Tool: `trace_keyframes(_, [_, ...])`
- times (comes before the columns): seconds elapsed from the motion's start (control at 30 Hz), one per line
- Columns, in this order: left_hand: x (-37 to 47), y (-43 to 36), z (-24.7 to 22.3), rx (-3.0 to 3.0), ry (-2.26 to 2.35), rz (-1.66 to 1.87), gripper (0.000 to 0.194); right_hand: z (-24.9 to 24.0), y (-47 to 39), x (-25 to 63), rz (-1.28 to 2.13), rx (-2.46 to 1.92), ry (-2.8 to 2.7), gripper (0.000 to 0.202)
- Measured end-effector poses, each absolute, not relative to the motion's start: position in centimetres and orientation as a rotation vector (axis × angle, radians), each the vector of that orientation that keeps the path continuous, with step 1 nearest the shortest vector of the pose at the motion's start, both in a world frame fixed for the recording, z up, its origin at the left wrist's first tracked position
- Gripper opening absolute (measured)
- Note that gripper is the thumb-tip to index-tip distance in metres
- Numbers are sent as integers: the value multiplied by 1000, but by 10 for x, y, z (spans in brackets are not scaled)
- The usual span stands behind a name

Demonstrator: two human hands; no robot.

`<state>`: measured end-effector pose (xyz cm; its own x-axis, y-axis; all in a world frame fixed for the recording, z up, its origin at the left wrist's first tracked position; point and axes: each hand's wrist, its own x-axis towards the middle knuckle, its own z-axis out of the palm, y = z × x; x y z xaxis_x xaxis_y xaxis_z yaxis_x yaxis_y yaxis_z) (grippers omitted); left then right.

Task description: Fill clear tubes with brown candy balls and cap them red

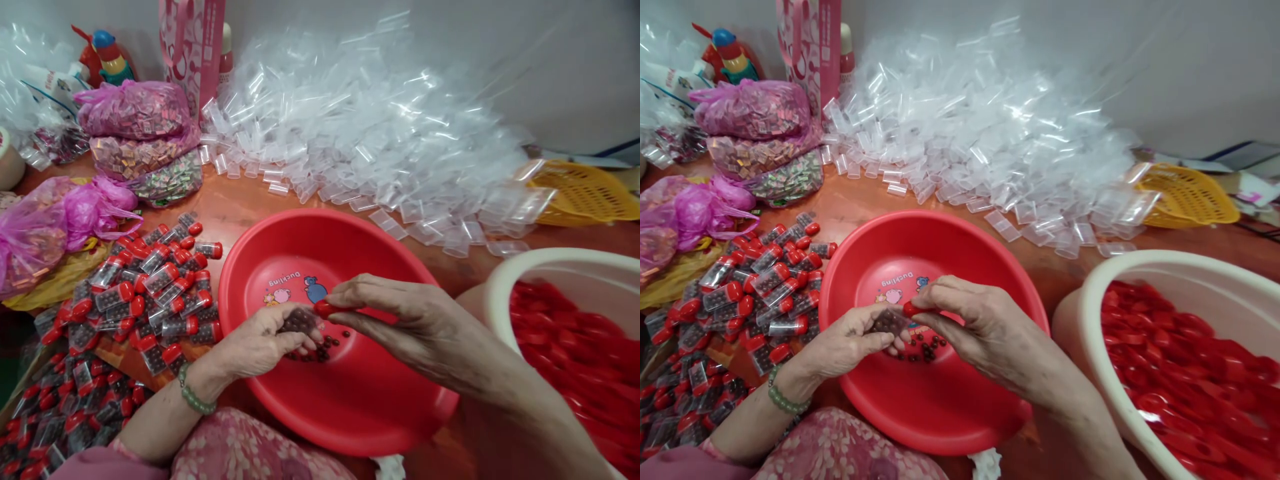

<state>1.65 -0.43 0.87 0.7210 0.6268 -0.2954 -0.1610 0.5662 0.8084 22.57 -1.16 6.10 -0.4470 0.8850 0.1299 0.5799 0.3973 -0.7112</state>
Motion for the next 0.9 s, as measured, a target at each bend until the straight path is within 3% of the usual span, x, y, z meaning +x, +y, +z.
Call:
trace_keyframes(0.2, [14,-2,10,846,638,519,28,67,-6,240,744,-1284,-2224,12])
trace_keyframes(0.5, [16,2,10,845,570,596,33,35,-24,193,838,-1333,-1277,10])
trace_keyframes(0.9, [15,-2,17,993,580,587,19,27,-31,177,835,-1299,-1294,9])
